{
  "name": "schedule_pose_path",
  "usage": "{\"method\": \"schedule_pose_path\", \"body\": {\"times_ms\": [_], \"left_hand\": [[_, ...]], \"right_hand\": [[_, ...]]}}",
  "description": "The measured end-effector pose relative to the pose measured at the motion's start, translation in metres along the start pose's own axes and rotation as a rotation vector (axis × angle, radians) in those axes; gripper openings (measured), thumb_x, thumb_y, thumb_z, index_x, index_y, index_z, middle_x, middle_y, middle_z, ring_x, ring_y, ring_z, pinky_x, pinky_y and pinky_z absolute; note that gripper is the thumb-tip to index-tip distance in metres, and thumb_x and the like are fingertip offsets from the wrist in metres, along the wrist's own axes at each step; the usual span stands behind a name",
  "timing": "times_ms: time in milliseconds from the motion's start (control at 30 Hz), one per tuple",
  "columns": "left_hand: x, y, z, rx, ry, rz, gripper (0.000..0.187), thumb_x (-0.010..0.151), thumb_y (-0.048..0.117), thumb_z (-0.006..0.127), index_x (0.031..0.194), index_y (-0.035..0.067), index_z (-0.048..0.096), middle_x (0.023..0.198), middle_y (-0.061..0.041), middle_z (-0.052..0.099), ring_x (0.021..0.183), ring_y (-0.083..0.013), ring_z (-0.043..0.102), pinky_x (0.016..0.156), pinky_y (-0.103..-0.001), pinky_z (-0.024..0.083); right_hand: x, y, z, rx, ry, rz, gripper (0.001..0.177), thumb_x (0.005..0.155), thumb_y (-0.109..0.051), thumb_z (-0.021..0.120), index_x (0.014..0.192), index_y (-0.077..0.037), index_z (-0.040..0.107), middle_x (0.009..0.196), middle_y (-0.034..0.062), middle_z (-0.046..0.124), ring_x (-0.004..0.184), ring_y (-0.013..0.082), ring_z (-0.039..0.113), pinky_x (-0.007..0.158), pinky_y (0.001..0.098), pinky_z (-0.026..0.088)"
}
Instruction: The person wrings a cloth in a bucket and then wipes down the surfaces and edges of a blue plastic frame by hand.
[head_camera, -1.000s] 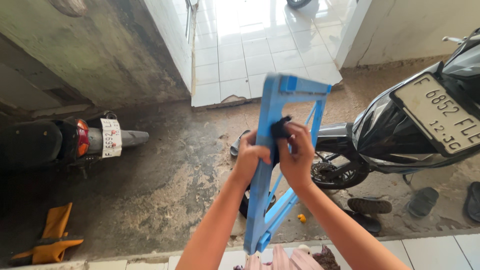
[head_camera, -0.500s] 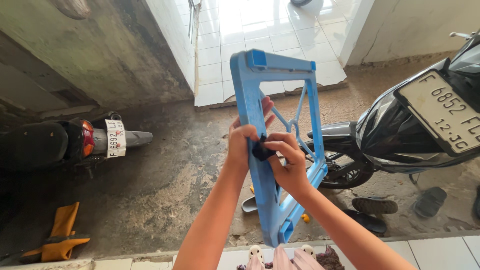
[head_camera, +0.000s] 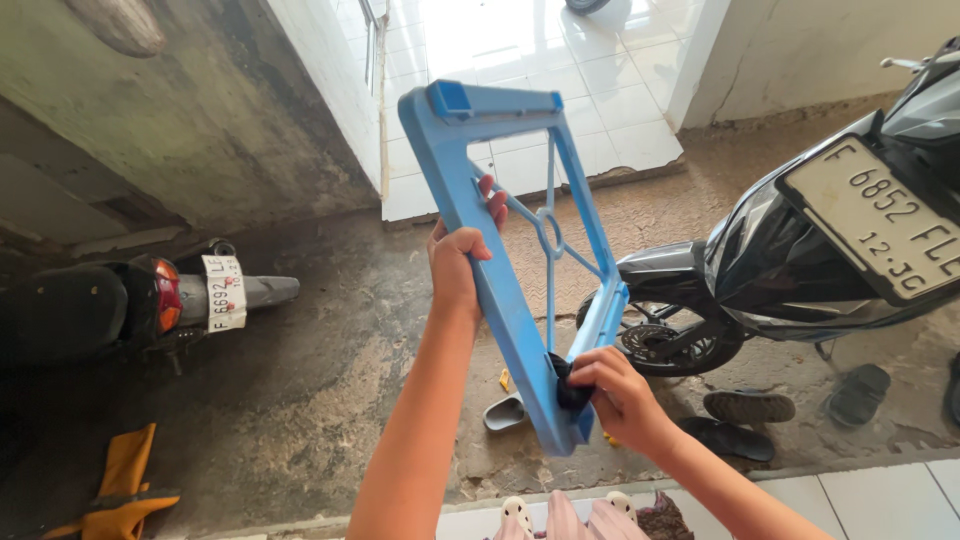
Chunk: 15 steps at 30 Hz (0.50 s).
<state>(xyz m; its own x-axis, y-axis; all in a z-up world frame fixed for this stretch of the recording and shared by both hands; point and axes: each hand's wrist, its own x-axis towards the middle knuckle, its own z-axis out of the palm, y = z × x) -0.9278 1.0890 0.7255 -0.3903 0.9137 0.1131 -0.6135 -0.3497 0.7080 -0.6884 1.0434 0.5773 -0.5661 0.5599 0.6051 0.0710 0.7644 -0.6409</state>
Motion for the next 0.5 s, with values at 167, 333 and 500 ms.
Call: {"method": "schedule_pose_path", "body": {"times_ms": [167, 333, 500], "left_hand": [[0.002, -0.004, 0.001, -0.027, 0.131, 0.001, 0.074, 0.056, -0.012, 0.040, 0.128, -0.013, 0.054, 0.130, -0.015, 0.063, 0.112, -0.0265, 0.066, 0.091, -0.030, 0.054], [0.009, -0.014, -0.005, 0.036, 0.218, -0.032, 0.074, 0.056, -0.015, 0.041, 0.129, -0.010, 0.057, 0.129, -0.008, 0.065, 0.099, -0.0214, 0.066, 0.063, -0.025, 0.050], [0.018, -0.013, -0.013, 0.040, 0.257, 0.017, 0.075, 0.057, -0.015, 0.042, 0.130, -0.009, 0.056, 0.131, -0.010, 0.062, 0.098, -0.0228, 0.065, 0.063, -0.026, 0.050]], "right_hand": [[-0.002, -0.040, -0.004, 0.081, 0.043, -0.157, 0.040, 0.064, 0.008, 0.058, 0.102, -0.006, 0.062, 0.109, 0.0149, 0.058, 0.106, 0.0352, 0.059, 0.101, 0.0479, 0.047], [-0.006, -0.048, -0.035, -0.284, -0.187, -0.421, 0.043, 0.070, -0.014, 0.070, 0.113, -0.014, 0.067, 0.111, 0.0140, 0.052, 0.108, 0.0342, 0.055, 0.098, 0.0481, 0.047], [-0.029, -0.017, -0.062, -0.393, -0.349, -0.446, 0.038, 0.074, -0.020, 0.072, 0.112, -0.018, 0.067, 0.107, 0.0112, 0.053, 0.110, 0.0321, 0.055, 0.093, 0.0450, 0.052]]}}
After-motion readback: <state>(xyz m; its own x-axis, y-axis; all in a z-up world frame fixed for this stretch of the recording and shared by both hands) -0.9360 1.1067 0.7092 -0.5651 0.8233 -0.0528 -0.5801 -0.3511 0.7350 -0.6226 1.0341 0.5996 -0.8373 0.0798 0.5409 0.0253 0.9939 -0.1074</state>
